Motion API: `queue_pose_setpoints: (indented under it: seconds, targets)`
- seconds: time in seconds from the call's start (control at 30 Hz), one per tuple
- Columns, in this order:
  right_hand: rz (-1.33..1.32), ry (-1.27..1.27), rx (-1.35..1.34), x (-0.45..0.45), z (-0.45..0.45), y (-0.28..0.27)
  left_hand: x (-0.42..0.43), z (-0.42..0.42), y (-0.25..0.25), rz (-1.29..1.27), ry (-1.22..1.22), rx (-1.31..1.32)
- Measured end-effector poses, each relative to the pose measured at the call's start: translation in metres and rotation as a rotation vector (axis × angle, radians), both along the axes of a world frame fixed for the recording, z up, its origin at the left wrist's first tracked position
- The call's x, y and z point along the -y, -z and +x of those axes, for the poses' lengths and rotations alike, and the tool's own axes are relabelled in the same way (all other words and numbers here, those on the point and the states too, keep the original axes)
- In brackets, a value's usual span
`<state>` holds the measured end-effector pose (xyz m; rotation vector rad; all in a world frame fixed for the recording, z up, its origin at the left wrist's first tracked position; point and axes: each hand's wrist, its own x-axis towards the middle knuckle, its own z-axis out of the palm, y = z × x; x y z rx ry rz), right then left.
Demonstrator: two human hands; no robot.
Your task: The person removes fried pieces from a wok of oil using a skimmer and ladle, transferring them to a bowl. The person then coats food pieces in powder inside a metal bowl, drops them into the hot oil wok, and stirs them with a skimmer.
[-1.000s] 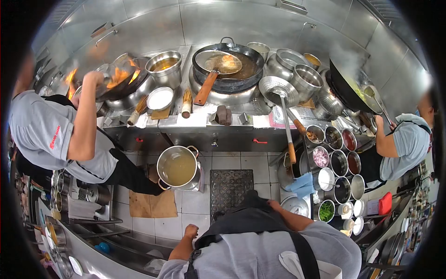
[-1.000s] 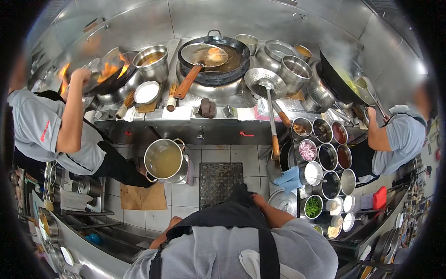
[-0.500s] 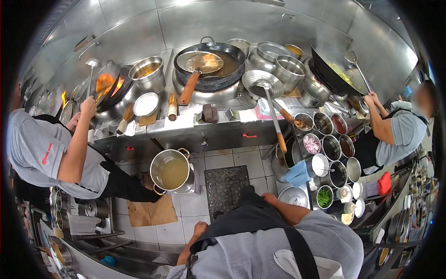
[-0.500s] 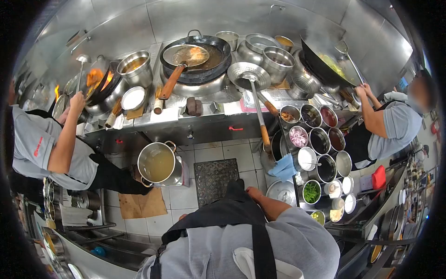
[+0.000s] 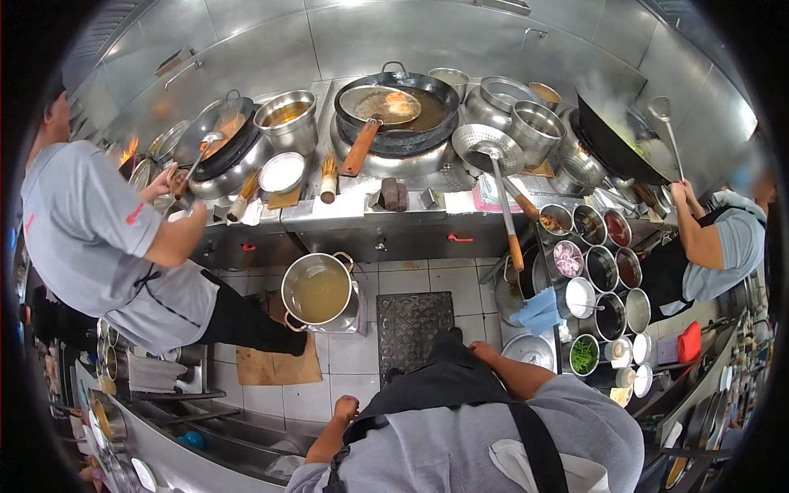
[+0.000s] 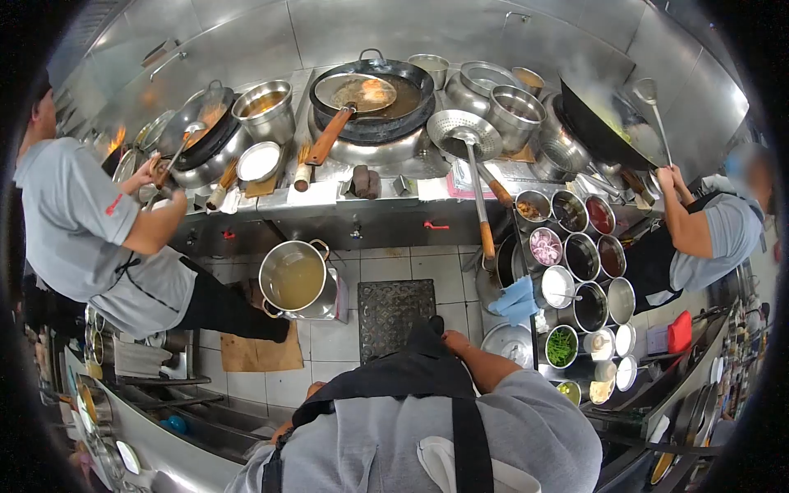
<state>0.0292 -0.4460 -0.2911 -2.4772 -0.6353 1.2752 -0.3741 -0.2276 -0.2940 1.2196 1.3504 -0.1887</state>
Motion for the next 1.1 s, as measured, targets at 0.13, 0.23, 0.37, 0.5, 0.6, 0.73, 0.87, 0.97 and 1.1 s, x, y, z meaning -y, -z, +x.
queue_pose_setpoints:
  seconds: [0.13,0.23,0.37,0.5,0.6,0.73,0.87,0.97,1.1]
  targets:
    - [0.057,-0.022,0.008,0.004,0.002,0.014,0.005,-0.002,0.008,0.279,0.508,0.025]
    - [0.049,-0.095,0.039,0.002,-0.004,-0.001,0.005,-0.002,0.016,0.864,1.065,0.058]
    - [0.004,-0.005,-0.018,0.001,-0.008,-0.015,0.011,-0.002,0.029,0.711,0.852,0.037]
    - [0.025,-0.033,0.020,0.004,-0.008,-0.015,0.013,0.008,0.018,0.068,0.118,0.004]
    - [0.022,-0.028,0.033,0.008,-0.006,-0.007,0.014,0.010,0.015,0.055,-0.021,0.026]
    - [0.029,-0.014,0.028,0.010,-0.007,-0.009,0.009,0.008,0.007,-0.013,-0.037,0.061]
    - [0.081,-0.008,0.060,0.014,-0.005,0.002,0.010,0.020,0.012,0.078,0.159,-0.018]
    - [0.106,-0.025,0.060,0.016,-0.002,0.013,0.010,0.018,0.019,0.647,0.704,0.108]
    - [0.096,-0.023,0.064,0.015,-0.003,0.010,0.016,0.023,0.016,0.106,0.141,0.000]
